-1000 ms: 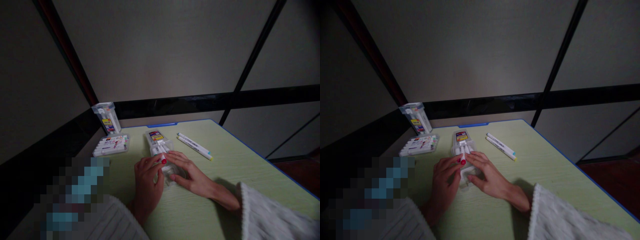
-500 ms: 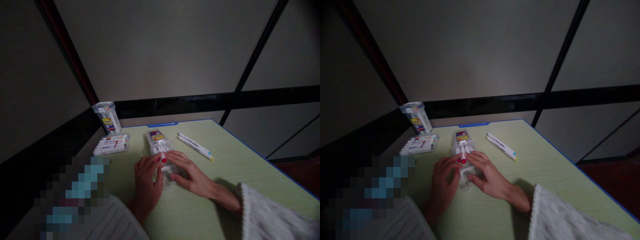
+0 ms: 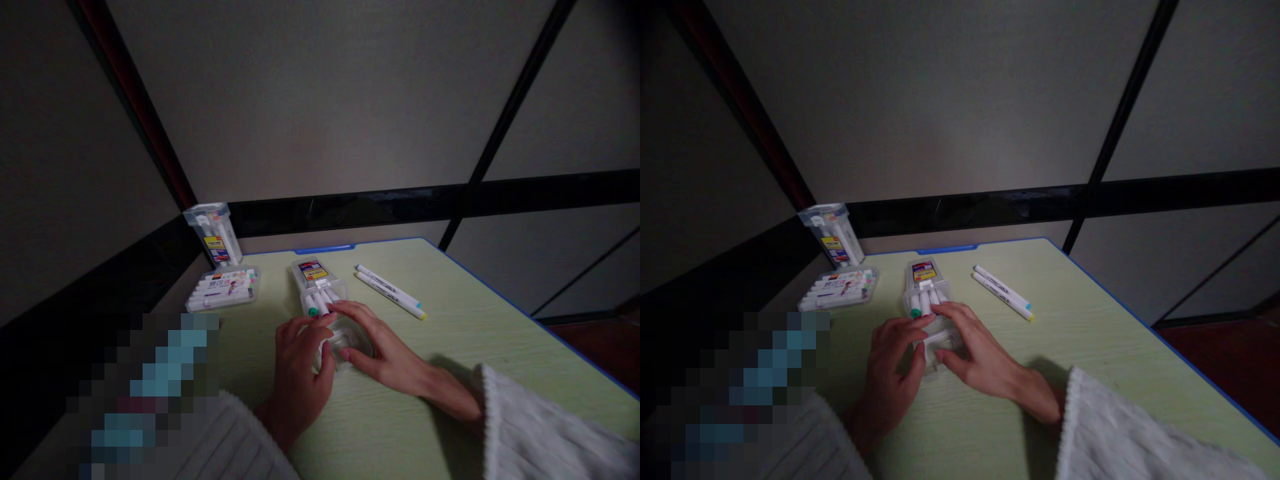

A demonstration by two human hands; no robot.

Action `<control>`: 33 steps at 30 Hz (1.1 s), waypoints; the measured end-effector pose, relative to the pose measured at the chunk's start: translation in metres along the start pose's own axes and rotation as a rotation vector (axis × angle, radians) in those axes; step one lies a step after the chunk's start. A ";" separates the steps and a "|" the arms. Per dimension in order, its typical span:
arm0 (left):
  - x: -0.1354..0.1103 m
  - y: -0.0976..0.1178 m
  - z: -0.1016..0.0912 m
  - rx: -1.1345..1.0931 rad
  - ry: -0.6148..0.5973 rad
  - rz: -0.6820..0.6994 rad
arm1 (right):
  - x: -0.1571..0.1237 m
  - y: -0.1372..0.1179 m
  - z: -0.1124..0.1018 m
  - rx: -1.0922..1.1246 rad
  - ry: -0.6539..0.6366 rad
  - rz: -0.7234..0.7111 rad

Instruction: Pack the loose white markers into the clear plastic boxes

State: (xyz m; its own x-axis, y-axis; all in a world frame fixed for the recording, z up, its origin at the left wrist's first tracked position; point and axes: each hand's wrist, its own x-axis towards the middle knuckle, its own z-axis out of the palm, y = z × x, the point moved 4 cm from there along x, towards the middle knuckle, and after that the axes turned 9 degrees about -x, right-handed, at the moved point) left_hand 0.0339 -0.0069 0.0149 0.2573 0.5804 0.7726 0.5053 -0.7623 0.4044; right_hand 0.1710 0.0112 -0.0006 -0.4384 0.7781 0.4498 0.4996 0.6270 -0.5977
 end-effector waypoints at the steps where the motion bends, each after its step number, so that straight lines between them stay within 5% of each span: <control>1: 0.000 0.000 0.000 0.004 -0.001 -0.008 | 0.000 0.000 0.000 -0.001 0.001 -0.001; 33: 0.000 -0.007 0.006 0.022 -0.039 -0.092 | 0.001 -0.001 0.001 -0.022 -0.013 -0.010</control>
State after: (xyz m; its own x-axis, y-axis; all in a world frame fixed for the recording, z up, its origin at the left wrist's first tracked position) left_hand 0.0354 0.0003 0.0091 0.2405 0.6584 0.7132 0.5460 -0.6992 0.4615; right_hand 0.1696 0.0107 -0.0001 -0.4533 0.7713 0.4468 0.5112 0.6356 -0.5786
